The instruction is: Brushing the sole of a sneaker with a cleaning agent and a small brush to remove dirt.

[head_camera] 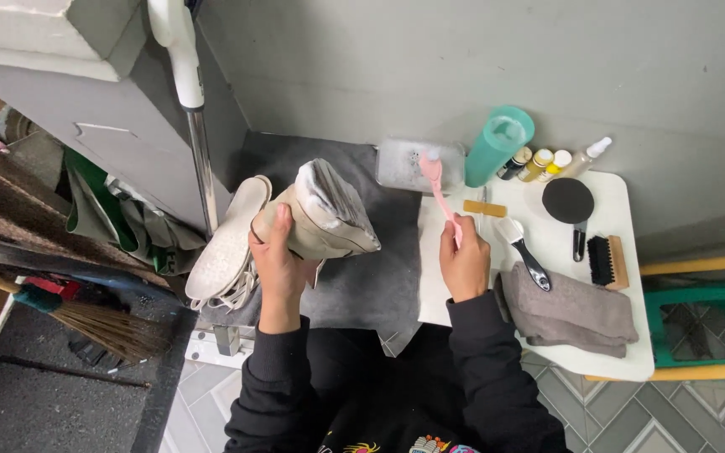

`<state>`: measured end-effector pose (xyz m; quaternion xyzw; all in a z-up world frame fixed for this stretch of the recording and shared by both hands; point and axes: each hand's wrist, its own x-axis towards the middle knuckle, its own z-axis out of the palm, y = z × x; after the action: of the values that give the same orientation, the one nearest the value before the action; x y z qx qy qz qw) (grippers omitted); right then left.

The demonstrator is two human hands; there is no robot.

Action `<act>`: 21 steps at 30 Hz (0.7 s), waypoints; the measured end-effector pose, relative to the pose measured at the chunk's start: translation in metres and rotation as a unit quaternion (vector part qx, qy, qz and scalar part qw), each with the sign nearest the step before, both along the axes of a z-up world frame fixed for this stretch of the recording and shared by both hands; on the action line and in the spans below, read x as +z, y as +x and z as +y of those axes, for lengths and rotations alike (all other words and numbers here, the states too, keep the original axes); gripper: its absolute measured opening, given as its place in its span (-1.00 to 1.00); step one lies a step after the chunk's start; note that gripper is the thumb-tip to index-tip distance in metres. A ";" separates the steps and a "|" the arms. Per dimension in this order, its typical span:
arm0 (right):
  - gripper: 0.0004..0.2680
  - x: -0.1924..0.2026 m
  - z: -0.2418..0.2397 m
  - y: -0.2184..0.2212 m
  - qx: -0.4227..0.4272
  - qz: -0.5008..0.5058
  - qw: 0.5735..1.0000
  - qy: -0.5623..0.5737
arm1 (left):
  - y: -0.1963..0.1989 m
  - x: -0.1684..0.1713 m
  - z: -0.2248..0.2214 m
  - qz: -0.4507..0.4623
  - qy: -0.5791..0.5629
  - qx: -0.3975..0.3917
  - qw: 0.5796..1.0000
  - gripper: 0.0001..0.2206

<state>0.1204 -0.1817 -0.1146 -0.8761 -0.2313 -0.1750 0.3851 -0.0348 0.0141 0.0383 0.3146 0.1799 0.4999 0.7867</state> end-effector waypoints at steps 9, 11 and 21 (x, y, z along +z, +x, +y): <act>-0.92 0.005 -0.001 0.001 0.009 -0.019 1.000 -0.016 | 0.009 -0.014 0.006 -0.013 -0.003 0.001 1.000 -0.90; -0.92 0.006 -0.001 0.001 0.009 -0.019 1.000 -0.020 | 0.012 -0.011 0.005 -0.016 -0.004 0.004 1.000 -0.90; -0.91 0.003 -0.006 0.000 0.011 0.004 1.000 -0.004 | 0.014 0.002 -0.007 0.055 0.002 0.028 0.998 -0.85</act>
<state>0.1208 -0.1873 -0.1111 -0.8759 -0.2399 -0.1660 0.3842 -0.0212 0.0071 0.0407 0.3382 0.2300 0.5040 0.7607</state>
